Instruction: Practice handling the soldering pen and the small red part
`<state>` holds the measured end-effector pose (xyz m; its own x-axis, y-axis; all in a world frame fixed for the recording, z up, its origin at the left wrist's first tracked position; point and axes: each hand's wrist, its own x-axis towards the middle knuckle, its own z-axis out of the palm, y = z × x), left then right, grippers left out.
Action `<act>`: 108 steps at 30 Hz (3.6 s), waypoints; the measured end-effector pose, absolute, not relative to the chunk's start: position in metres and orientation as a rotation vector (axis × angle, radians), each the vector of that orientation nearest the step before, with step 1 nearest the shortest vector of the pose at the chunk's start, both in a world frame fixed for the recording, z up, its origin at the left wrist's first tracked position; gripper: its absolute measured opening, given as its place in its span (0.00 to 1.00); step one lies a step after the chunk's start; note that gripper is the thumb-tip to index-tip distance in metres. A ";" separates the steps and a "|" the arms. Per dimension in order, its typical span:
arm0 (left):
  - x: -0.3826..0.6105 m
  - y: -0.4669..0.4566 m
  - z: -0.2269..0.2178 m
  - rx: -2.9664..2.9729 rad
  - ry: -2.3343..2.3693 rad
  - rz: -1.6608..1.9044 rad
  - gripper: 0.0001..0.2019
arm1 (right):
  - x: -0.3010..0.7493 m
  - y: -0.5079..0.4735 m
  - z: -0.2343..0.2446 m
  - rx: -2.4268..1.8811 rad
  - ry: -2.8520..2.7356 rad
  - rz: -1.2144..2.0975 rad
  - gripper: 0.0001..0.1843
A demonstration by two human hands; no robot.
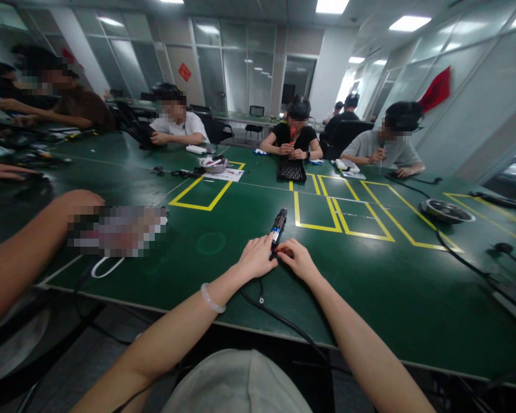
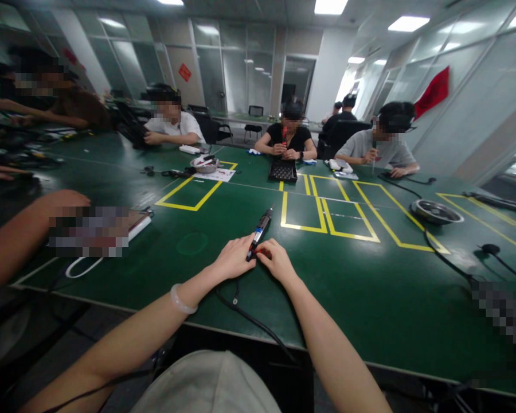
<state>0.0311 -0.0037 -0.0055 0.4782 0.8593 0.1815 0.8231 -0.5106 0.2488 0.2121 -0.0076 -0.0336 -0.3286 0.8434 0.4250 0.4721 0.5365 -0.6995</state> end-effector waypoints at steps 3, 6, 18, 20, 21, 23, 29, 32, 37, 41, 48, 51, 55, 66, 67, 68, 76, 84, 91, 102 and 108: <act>0.032 -0.005 -0.005 2.584 1.521 0.426 0.34 | 0.213 -0.007 -0.034 -1.078 -1.966 0.572 0.06; 0.033 -0.008 -0.003 2.550 1.613 0.431 0.31 | 0.213 -0.006 -0.035 -1.106 -1.963 0.556 0.07; 0.043 -0.008 0.008 2.545 1.769 0.268 0.27 | 0.210 -0.018 -0.018 -1.113 -1.860 0.644 0.11; 0.043 -0.008 0.009 2.549 1.764 0.263 0.26 | 0.210 -0.017 -0.019 -1.102 -1.874 0.616 0.11; 0.043 -0.008 0.009 2.550 1.762 0.263 0.26 | 0.210 -0.016 -0.020 -1.100 -1.881 0.587 0.11; 0.041 -0.007 0.010 2.550 1.762 0.265 0.26 | 0.211 -0.014 -0.024 -1.103 -1.887 0.546 0.11; 0.028 0.002 0.010 2.561 1.759 0.264 0.31 | 0.220 -0.009 -0.032 -1.134 -1.889 0.554 0.10; 0.016 0.010 0.011 2.555 1.780 0.246 0.31 | 0.221 -0.010 -0.031 -1.133 -1.896 0.563 0.09; -0.017 0.026 0.011 2.471 1.870 0.201 0.30 | 0.220 -0.011 -0.030 -1.126 -1.913 0.578 0.08; -0.054 0.042 0.010 2.393 1.953 0.179 0.30 | 0.220 -0.010 -0.031 -1.135 -1.924 0.573 0.08; -0.115 0.066 0.012 2.240 2.112 0.096 0.30 | 0.218 -0.009 -0.032 -1.160 -1.944 0.562 0.07; -0.136 0.076 0.011 2.179 2.164 0.074 0.31 | 0.217 -0.009 -0.033 -1.158 -1.951 0.562 0.07; -0.155 0.083 0.010 2.169 2.232 0.072 0.31 | 0.217 -0.009 -0.034 -1.160 -1.953 0.568 0.07; -0.141 0.059 0.005 2.400 2.420 0.202 0.23 | 0.217 -0.010 -0.033 -1.197 -1.974 0.577 0.08; -0.140 0.058 0.006 2.390 2.425 0.196 0.21 | 0.217 -0.010 -0.033 -1.200 -1.975 0.577 0.08; -0.140 0.058 0.006 2.391 2.425 0.192 0.20 | 0.217 -0.010 -0.033 -1.201 -1.976 0.578 0.08; -0.137 0.056 0.004 2.435 2.431 0.206 0.15 | 0.217 -0.009 -0.035 -1.184 -1.987 0.570 0.08; -0.133 0.054 0.005 2.407 2.411 0.265 0.16 | 0.216 -0.010 -0.032 -1.186 -1.993 0.579 0.08; -0.140 0.057 0.008 2.284 2.418 0.334 0.17 | 0.217 -0.010 -0.032 -1.190 -1.996 0.568 0.08; -0.040 0.031 0.039 2.375 1.316 0.660 0.18 | 0.216 -0.008 -0.035 -1.171 -1.963 0.596 0.09; 0.018 0.016 0.018 2.349 0.905 0.505 0.22 | 0.215 -0.005 -0.037 -1.110 -1.822 0.908 0.15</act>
<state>0.0183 0.0155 0.0182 0.7000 0.7003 0.1398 0.4867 -0.6111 0.6242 0.2147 -0.0050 -0.0370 -0.2952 0.9190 0.2611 0.3452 0.3575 -0.8678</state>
